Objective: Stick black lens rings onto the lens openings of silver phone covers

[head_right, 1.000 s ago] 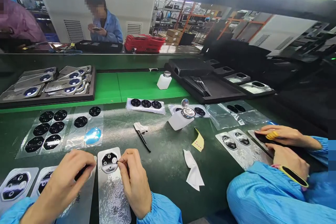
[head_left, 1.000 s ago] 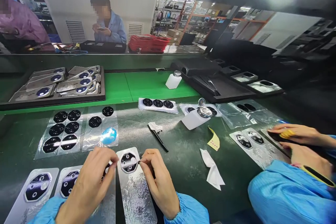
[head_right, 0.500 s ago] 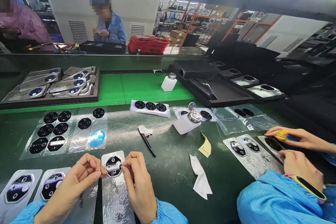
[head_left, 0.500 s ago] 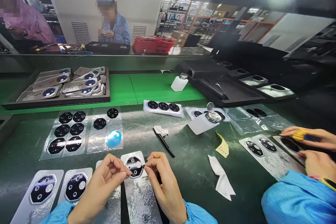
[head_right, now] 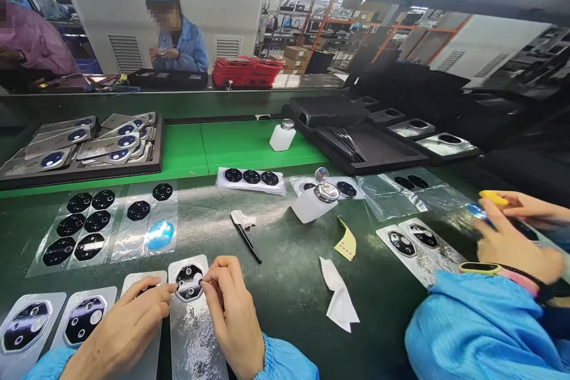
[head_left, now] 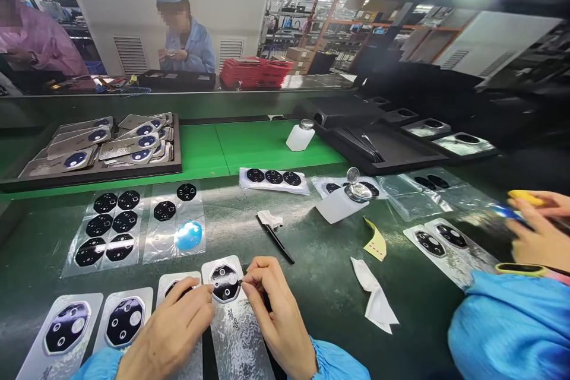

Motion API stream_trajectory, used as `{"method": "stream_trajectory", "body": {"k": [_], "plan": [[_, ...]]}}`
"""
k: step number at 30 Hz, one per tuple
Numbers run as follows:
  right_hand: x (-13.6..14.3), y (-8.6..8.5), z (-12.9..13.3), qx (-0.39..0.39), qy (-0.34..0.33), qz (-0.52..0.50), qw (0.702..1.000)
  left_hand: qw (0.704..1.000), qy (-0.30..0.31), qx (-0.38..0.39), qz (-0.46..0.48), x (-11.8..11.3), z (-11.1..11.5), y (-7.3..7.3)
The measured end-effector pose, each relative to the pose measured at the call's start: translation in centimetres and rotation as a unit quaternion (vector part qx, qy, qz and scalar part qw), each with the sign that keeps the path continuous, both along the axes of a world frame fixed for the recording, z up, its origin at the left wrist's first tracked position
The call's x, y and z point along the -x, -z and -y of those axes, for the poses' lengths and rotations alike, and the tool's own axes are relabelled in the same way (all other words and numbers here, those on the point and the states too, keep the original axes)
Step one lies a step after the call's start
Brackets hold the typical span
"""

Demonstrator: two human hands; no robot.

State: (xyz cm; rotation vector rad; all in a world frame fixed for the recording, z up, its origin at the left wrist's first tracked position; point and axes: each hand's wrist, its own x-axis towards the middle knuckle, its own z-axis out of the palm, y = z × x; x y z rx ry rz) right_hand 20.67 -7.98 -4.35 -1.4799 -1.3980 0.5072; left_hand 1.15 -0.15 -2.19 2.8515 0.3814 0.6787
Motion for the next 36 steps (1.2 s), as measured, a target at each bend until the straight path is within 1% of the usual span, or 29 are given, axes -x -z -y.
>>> {"method": "stream_trajectory", "body": {"k": [4,6,10,13,18,23,25,27,30,33,36], "plan": [[0.0,0.0,0.1,-0.006,-0.002,-0.006,1.000,0.999,0.002,-0.048,0.006,-0.8,0.1,-0.2],[0.0,0.0,0.1,-0.008,-0.005,-0.007,1.000,0.998,0.011,-0.060,-0.001,-1.1,0.1,-0.6],[0.0,0.0,0.2,-0.006,-0.010,-0.009,1.000,0.997,0.003,-0.071,-0.017,-1.3,0.2,-0.9],[-0.1,0.0,0.1,0.000,-0.014,-0.010,1.000,0.995,0.011,-0.088,-0.033,-1.4,0.1,-0.9],[-0.1,-0.2,0.1,0.004,-0.018,-0.011,1.000,0.993,0.002,-0.121,-0.011,-1.7,0.2,-0.8],[-0.3,-0.8,-0.5,0.006,-0.015,0.005,1.000,0.989,0.001,-0.148,-0.017,-1.7,0.3,-0.8],[-0.4,-1.0,-1.2,0.024,-0.026,0.030,0.999,0.988,0.001,-0.156,-0.019,-1.6,0.3,-0.7],[-0.4,-1.1,-2.0,0.038,-0.050,0.076,0.995,0.988,0.003,-0.155,-0.021,-1.6,0.3,-0.6],[-0.1,-1.0,-3.0,0.015,-0.082,0.162,0.983,0.989,0.007,-0.144,-0.023,-1.5,0.3,-0.4],[0.3,-0.6,-3.4,-0.028,-0.074,0.229,0.970,0.989,0.002,-0.146,-0.028,-1.4,0.4,-0.3],[0.5,-0.3,-3.4,-0.040,-0.059,0.254,0.964,0.989,0.006,-0.147,-0.032,-1.3,0.4,-0.2]]}}
